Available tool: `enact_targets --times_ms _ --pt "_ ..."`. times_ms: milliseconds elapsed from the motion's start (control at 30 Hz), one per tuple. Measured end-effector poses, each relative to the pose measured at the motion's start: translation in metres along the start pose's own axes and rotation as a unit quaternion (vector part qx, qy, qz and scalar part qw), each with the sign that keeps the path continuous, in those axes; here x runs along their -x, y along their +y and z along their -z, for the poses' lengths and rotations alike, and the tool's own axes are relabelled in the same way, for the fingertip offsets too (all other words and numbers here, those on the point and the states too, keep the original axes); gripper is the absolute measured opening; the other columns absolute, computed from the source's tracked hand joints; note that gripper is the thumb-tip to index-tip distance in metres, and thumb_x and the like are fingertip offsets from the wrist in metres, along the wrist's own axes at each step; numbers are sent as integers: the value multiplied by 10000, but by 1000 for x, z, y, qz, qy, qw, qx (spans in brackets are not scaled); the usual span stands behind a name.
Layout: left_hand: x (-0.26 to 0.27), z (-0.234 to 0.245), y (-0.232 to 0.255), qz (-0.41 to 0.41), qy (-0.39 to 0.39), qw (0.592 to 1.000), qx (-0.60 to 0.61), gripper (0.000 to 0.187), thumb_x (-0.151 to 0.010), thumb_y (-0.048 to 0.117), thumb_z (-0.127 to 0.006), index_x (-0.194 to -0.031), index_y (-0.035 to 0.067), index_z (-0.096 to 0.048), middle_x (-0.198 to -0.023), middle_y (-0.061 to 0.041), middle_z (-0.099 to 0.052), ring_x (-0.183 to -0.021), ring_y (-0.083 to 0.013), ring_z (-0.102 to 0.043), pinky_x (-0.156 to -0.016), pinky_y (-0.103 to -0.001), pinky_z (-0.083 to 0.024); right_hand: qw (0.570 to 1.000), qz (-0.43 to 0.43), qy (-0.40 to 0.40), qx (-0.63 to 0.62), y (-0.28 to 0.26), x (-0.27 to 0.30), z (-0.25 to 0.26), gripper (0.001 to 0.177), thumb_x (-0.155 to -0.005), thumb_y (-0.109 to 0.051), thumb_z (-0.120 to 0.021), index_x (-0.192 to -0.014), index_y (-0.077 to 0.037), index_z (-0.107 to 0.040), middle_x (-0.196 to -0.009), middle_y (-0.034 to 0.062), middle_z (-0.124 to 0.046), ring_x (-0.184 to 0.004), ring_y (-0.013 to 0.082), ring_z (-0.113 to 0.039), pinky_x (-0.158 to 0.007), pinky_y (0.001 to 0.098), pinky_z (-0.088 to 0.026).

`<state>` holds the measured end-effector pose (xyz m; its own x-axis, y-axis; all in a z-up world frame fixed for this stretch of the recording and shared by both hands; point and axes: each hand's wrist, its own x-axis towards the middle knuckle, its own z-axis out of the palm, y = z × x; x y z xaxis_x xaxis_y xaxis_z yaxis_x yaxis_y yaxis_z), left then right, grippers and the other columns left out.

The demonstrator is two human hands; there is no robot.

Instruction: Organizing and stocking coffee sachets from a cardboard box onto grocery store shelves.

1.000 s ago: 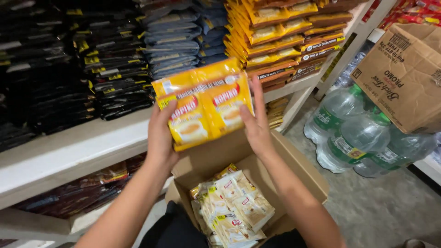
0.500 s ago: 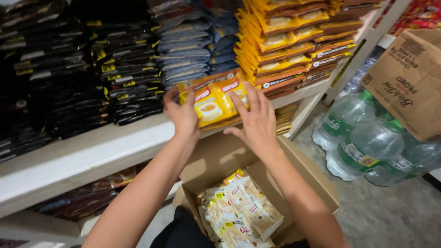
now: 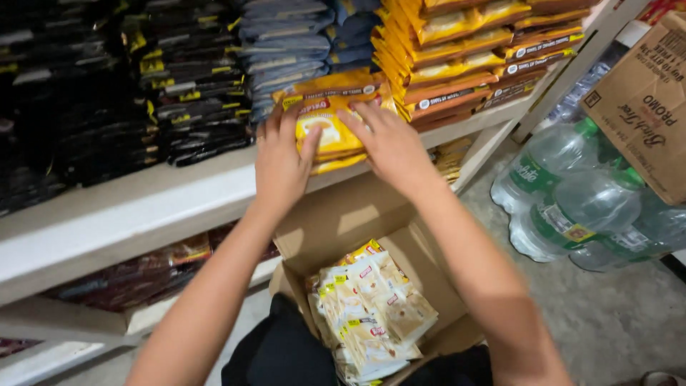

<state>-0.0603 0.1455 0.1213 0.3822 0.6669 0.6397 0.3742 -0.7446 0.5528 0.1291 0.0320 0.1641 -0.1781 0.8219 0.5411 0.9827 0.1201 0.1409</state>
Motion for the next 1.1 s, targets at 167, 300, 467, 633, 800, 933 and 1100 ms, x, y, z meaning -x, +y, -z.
enact_targets --times_ms 167,300,467,633,800,933,1100 --pt "14 11 14 -43 3 997 64 652 -1008 325 -696 -1544 100 -400 -1578 -324 -313 -1441 -513 -355 -1187 -508 -350 999 35 24 24 7 5 -6 739 -867 20 -653 -1552 -159 -439 -1524 153 -512 -1389 377 -499 -1163 467 -414" --pt "24 1 16 -96 45 987 118 830 -936 228 -772 -1595 61 -295 -1616 -424 -105 -1487 -588 -217 -1177 -525 -341 997 49 52 9 4 6 -1 737 -869 23 -613 -1556 -157 -418 -1541 170 -490 -1404 380 -488 -1183 478 -389" --pt "23 19 18 -10 -34 996 83 846 -901 308 -815 -1564 109 -330 -1650 -331 -196 -1472 -519 -323 -1169 -501 -397 999 29 -21 -16 2 -1 10 822 -753 -43 -571 -1548 -149 -393 -1516 183 -448 -1380 402 -456 -1160 476 -374" --pt "22 44 29 -143 25 989 -8 955 -780 320 -868 -1550 90 -351 -1629 -314 -212 -1472 -496 -291 -1208 -536 -327 997 33 24 58 14 9 17 689 -931 -1 -527 -1589 -127 -366 -1599 185 -414 -1468 379 -436 -1199 456 -381" --pt "20 26 12 -266 -42 946 -178 894 -757 329 -872 -1505 108 -434 -1580 -164 -366 -1460 -422 -343 -1156 -570 -337 995 45 -22 89 18 5 6 658 -948 -63 -543 -1586 -92 -382 -1518 181 -486 -1395 360 -493 -1159 446 -394" --pt "13 19 5 -202 -49 969 -134 847 -811 268 -865 -1524 124 -430 -1581 -161 -386 -1498 -401 -358 -1159 -448 -437 989 43 -54 133 19 -4 -3 663 -927 -65 -552 -1571 -54 -396 -1475 161 -525 -1368 319 -530 -1218 443 -386" --pt "12 40 9 -218 -94 962 -137 1036 -666 166 -871 -1576 141 -377 -1570 -154 -393 -1492 -381 -364 -1125 -431 -456 985 38 -2 167 16 1 -5 649 -956 -80 -547 -1585 -57 -388 -1497 193 -499 -1393 349 -502 -1205 435 -381"
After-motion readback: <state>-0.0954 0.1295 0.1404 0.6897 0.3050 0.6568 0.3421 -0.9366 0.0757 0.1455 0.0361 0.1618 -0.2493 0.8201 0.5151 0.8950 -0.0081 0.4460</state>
